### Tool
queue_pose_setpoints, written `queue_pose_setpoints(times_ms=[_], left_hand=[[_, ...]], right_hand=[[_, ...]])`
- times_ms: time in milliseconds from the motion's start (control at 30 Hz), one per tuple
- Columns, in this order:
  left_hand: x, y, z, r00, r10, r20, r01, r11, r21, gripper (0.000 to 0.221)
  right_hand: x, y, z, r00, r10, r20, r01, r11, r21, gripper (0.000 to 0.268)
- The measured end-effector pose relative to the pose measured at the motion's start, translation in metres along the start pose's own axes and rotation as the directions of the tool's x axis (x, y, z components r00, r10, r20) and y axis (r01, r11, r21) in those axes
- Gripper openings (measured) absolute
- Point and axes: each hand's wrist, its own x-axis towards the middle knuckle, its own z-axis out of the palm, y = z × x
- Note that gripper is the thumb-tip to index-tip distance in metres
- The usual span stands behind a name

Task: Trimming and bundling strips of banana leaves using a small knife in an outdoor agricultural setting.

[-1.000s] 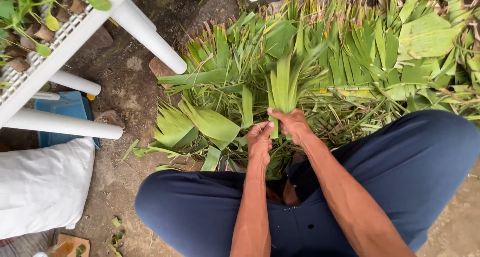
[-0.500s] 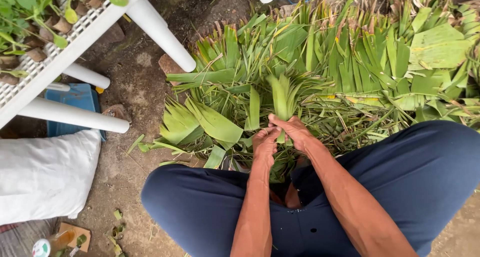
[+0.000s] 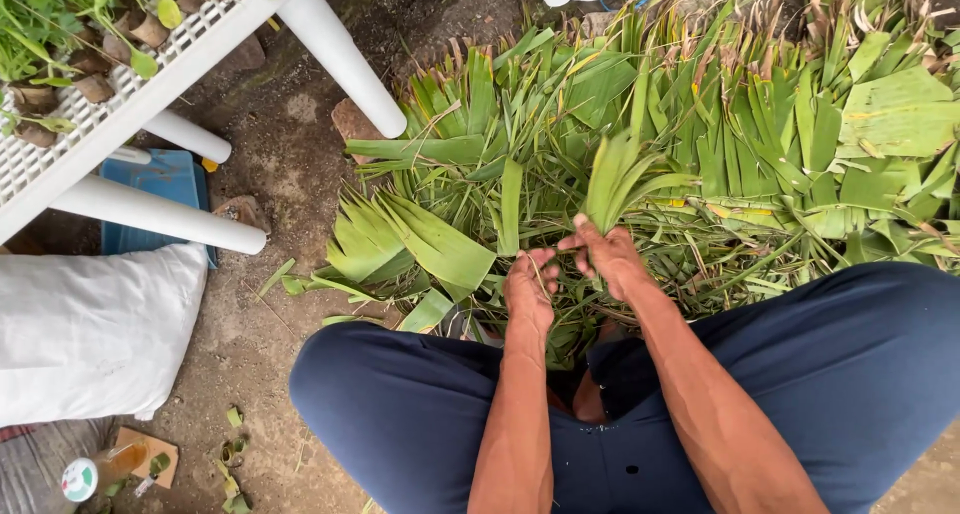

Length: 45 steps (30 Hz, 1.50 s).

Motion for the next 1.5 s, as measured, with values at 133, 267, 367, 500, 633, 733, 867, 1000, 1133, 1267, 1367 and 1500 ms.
queue_pose_setpoints(times_ms=[133,267,367,500,633,733,867,1000,1133,1267,1367,1500], left_hand=[[-0.013,0.007,0.01,0.999,0.04,0.01,-0.04,0.999,-0.013,0.03],[-0.003,-0.002,0.003,0.998,0.055,-0.012,-0.056,0.995,-0.078,0.03],[-0.021,0.02,0.012,0.999,-0.038,-0.007,0.034,0.953,-0.3,0.05],[0.022,0.028,-0.025,0.98,-0.156,-0.119,0.009,0.643,-0.766,0.049],[0.036,0.077,-0.016,0.989,-0.083,-0.122,-0.048,0.603,-0.796,0.031],[0.033,0.128,0.037,0.993,0.031,-0.115,-0.079,0.893,-0.443,0.06],[-0.061,0.235,0.173,0.979,0.203,-0.009,-0.203,0.972,-0.12,0.041],[-0.067,0.294,0.223,0.912,0.367,0.182,-0.345,0.928,-0.141,0.017],[-0.046,0.303,0.206,0.894,0.4,0.2,-0.36,0.909,-0.21,0.062],[0.032,0.264,0.111,0.882,0.462,0.093,-0.468,0.839,0.276,0.037],[0.118,0.188,-0.02,0.933,0.341,-0.115,-0.245,0.836,0.491,0.049],[0.155,0.131,-0.058,0.928,0.05,-0.37,0.319,0.411,0.854,0.06]], right_hand=[[-0.008,0.019,0.016,0.999,-0.008,-0.05,0.002,0.993,-0.119,0.031],[0.006,0.03,0.018,0.996,-0.091,0.006,0.091,0.991,-0.1,0.023],[-0.014,0.013,0.014,1.0,-0.022,0.019,0.022,0.999,-0.038,0.018],[-0.012,0.001,0.004,0.99,0.016,0.141,-0.038,0.987,0.159,0.011],[-0.038,-0.077,-0.019,0.989,0.086,0.124,-0.104,0.983,0.149,0.017],[-0.042,-0.138,-0.033,0.991,0.132,0.026,-0.133,0.99,0.05,0.014],[-0.07,-0.247,-0.036,0.989,-0.094,-0.111,0.089,0.995,-0.044,0.013],[-0.086,-0.298,-0.044,0.865,-0.5,-0.045,0.502,0.861,0.083,0.019],[-0.081,-0.295,-0.03,0.934,-0.31,-0.181,0.312,0.95,-0.016,0.006],[-0.056,-0.227,-0.025,0.974,-0.143,-0.174,0.137,0.99,-0.044,0.028],[-0.034,-0.148,-0.046,0.975,-0.018,-0.22,0.007,0.999,-0.051,0.041],[0.009,-0.066,-0.083,0.967,0.066,-0.246,0.032,0.927,0.373,0.023]])
